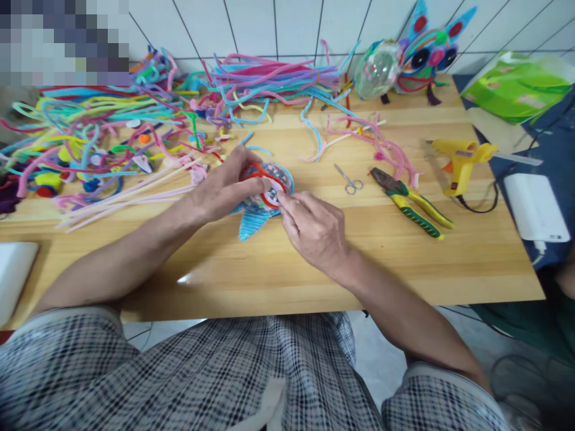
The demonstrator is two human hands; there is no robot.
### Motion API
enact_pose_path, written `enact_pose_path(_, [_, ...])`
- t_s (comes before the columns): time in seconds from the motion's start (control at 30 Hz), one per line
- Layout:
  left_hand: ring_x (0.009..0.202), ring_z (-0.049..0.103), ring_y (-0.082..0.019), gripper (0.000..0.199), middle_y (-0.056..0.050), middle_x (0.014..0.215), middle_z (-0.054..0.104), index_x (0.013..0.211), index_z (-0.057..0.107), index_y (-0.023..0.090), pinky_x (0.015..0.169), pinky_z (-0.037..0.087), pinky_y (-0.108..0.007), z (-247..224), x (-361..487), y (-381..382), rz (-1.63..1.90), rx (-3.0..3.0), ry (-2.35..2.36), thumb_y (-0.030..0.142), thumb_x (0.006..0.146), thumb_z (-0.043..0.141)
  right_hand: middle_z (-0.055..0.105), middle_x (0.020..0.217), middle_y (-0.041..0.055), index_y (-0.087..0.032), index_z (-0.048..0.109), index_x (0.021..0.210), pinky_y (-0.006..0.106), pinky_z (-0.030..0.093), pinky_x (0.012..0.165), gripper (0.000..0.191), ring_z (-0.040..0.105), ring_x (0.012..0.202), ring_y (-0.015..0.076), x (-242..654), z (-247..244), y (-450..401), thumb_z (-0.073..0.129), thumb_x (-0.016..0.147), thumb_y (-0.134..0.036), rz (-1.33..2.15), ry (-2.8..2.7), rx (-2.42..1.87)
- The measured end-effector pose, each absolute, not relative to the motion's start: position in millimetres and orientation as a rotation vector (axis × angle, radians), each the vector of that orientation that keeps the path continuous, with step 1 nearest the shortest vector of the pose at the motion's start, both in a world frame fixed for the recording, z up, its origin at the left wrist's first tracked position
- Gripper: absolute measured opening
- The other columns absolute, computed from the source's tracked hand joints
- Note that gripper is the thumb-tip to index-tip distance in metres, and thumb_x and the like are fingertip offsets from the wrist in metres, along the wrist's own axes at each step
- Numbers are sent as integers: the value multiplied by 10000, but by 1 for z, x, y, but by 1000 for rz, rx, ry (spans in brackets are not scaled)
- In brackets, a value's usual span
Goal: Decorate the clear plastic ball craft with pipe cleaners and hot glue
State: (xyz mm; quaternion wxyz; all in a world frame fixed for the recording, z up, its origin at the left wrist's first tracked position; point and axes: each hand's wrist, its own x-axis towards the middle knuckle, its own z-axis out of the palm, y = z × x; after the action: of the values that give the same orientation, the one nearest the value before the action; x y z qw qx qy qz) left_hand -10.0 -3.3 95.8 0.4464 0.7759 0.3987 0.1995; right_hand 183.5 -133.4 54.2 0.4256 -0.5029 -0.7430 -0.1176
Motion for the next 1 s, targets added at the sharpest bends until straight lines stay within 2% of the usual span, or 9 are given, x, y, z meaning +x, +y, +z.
enact_pose_path(0.2, [978, 623, -220, 453, -3, 966, 635, 1185, 578, 225, 889, 541, -396, 92, -15, 5, 443, 1893, 957, 525, 905, 770, 879, 1043, 37, -230, 808, 1284, 289, 671, 839, 274, 823, 870, 168, 185, 54, -134, 687, 1066, -119, -276, -1885, -1326])
enact_pose_path(0.33, [1015, 634, -226, 509, -15, 1029, 650, 1221, 566, 231, 913, 526, -395, 92, -19, 11, 385, 1822, 902, 545, 896, 799, 885, 1060, 49, -217, 816, 1295, 299, 680, 839, 290, 824, 872, 170, 185, 54, -136, 695, 1053, -112, -262, -1892, -1331])
enact_pose_path(0.6, [992, 624, -219, 617, -26, 1074, 665, 1254, 555, 236, 851, 494, -368, 101, -19, 14, 304, 1855, 918, 554, 819, 855, 877, 991, 30, -238, 819, 1265, 299, 665, 791, 263, 809, 811, 167, 184, 55, -135, 692, 1061, -129, -287, -1883, -1356])
enact_pose_path(0.77, [972, 638, -204, 598, -14, 1049, 681, 1258, 549, 233, 815, 513, -343, 101, -19, 13, 306, 1873, 876, 561, 843, 829, 864, 952, 22, -242, 791, 1271, 316, 654, 786, 295, 806, 811, 179, 184, 56, -136, 683, 1026, -118, -186, -1872, -1384])
enact_pose_path(1.0, [979, 658, -210, 642, -17, 1058, 698, 1301, 546, 225, 831, 541, -348, 103, -19, 12, 272, 1901, 870, 585, 850, 827, 839, 921, -13, -244, 758, 1305, 292, 653, 760, 383, 767, 739, 149, 182, 61, -135, 658, 969, -90, -42, -1789, -1320])
